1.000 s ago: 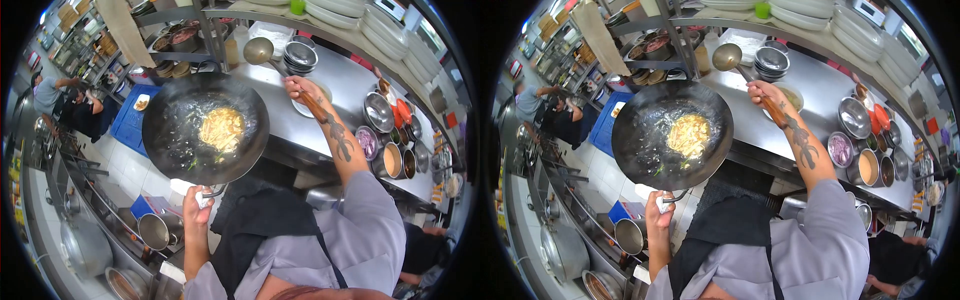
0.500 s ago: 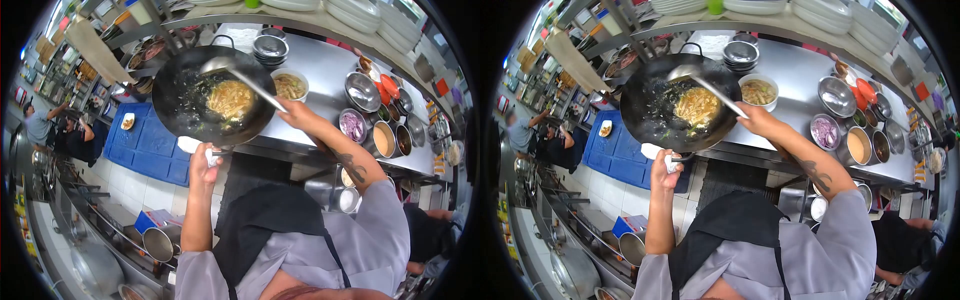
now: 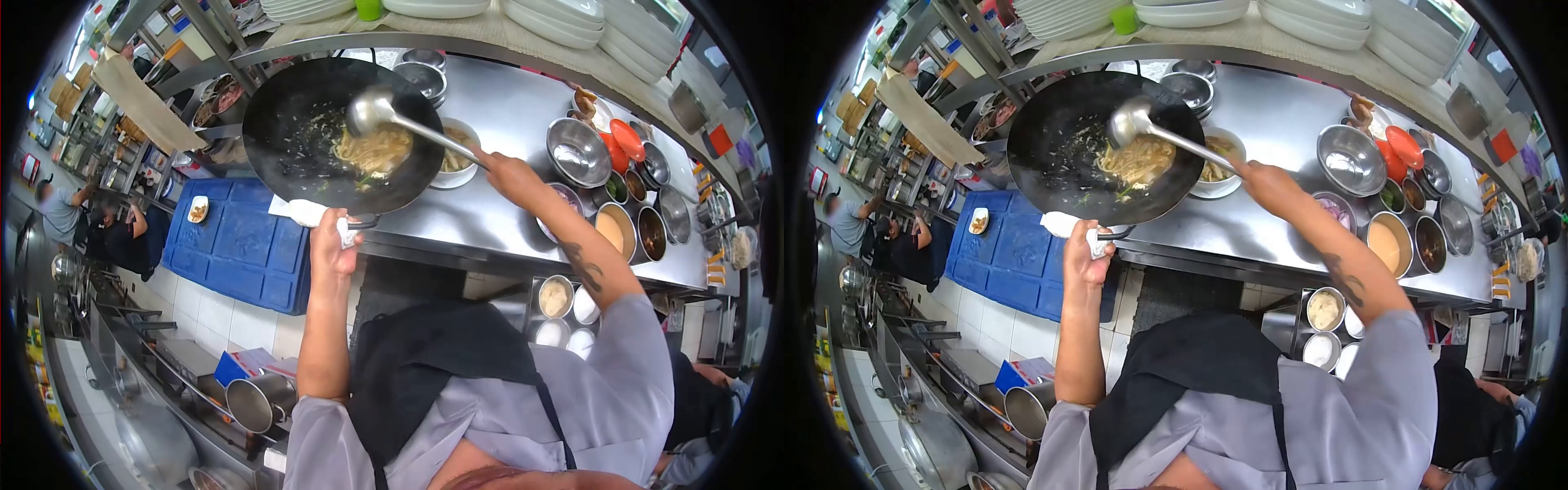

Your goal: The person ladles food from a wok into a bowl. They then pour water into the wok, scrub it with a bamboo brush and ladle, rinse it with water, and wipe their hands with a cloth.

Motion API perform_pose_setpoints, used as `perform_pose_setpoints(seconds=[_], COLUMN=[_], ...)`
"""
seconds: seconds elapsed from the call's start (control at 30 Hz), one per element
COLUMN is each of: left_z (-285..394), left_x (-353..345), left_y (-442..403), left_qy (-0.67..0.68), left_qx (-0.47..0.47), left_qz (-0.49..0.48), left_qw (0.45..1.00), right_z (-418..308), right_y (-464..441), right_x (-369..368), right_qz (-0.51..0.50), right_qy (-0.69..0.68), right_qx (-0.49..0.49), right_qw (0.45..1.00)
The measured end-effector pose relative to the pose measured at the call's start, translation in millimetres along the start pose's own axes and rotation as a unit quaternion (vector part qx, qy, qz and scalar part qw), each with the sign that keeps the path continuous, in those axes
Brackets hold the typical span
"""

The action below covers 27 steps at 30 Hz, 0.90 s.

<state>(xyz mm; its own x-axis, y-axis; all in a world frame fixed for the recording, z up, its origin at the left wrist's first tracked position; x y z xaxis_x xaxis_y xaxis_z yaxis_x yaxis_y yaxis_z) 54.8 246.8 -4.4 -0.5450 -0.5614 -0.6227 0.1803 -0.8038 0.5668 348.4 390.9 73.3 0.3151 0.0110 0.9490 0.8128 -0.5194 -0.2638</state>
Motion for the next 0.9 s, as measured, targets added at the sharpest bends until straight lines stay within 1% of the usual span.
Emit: perform_pose_setpoints(seconds=[0.03, 0.1, 0.13, 0.2, 0.27, 0.33, 0.37, 0.43, 0.47, 0.53, 0.57, 0.63, 0.67, 0.73, 0.77, 0.87, 0.9], left_z=[0.6, -0.2, -0.2, 5.3, 5.4, 6.2, 6.1, 2.5, 4.2, 3.7, 3.6, 6.3, 8.2, 10.3, 11.4, 15.4, 16.8], left_x=[-3.3, -8.1, -10.9, -14.0, -14.3, -13.1, -13.4, -18.9, -20.4, -19.3, -22.5, -27.2, -30.4, -32.2, -31.3, -26.7, -21.4], left_y=[0.3, -1.7, -3.9, -9.0, -15.0, -19.3, -19.0, -18.8, -17.4, -15.0, -15.8, -18.2, -18.6, -18.7, -19.2, -26.9, -31.8], left_qy=[-0.005, -0.007, -0.019, -0.026, -0.009, 0.009, 0.009, 0.003, -0.003, -0.011, -0.016, -0.020, -0.020, 0.007, 0.009, 0.026, 0.024], left_qx=[-0.002, -0.005, -0.007, -0.014, -0.008, -0.002, -0.002, 0.005, -0.002, -0.008, -0.007, -0.014, -0.015, -0.011, -0.012, -0.012, -0.013], left_qz=[0.005, 0.010, 0.006, 0.004, -0.001, -0.003, -0.004, -0.008, 0.001, 0.013, 0.007, -0.004, -0.006, -0.005, -0.004, -0.007, 0.002], left_qw=[1.000, 1.000, 1.000, 1.000, 1.000, 1.000, 1.000, 1.000, 1.000, 1.000, 1.000, 1.000, 1.000, 1.000, 1.000, 1.000, 1.000], right_z=[3.8, 5.7, -3.1, -10.6, -13.0, 11.3, 10.2, 26.2, 31.6, 30.2, 29.7, 25.4, 25.5, 13.3, 12.3, 22.3, 29.2], right_y=[-17.2, -44.6, -48.6, -22.9, 26.6, 62.3, 55.4, 39.7, 26.2, -5.7, -8.1, -11.4, -1.4, 34.9, 50.4, 83.0, 88.8], right_x=[-14.1, -36.9, -42.7, -55.0, -47.7, -29.2, -15.9, 9.3, 7.2, -4.3, -17.3, -35.3, -33.7, -29.9, -23.4, 9.0, 19.5], right_qz=[0.001, 0.113, 0.137, 0.073, 0.036, -0.035, -0.036, -0.065, -0.065, 0.007, 0.007, 0.029, 0.030, -0.016, -0.017, -0.016, -0.043], right_qy=[0.000, -0.145, -0.171, -0.210, -0.142, -0.083, -0.084, 0.042, 0.043, 0.004, 0.002, -0.107, -0.105, -0.101, -0.101, -0.063, -0.019], right_qx=[-0.001, 0.050, 0.078, 0.049, 0.109, 0.046, 0.047, 0.027, 0.023, 0.012, 0.010, 0.019, 0.020, 0.052, 0.055, 0.041, 0.020], right_qw=[1.000, 0.982, 0.973, 0.974, 0.983, 0.995, 0.995, 0.997, 0.997, 1.000, 1.000, 0.994, 0.994, 0.993, 0.993, 0.997, 0.999])
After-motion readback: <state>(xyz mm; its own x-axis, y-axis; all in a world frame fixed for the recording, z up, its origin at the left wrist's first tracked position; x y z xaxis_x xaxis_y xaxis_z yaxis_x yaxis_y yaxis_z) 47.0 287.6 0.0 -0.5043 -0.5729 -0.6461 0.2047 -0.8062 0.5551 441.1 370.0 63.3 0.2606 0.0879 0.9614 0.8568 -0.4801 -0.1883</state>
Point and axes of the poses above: each hand's wrist, its own y-axis away from the middle knuckle, its own x-axis out of the back of the hand, z = x × y, the point moved 9 cm from there along -y, towards the middle knuckle, and after that the axes turned 14 degrees about x, right-handed, at the moved point
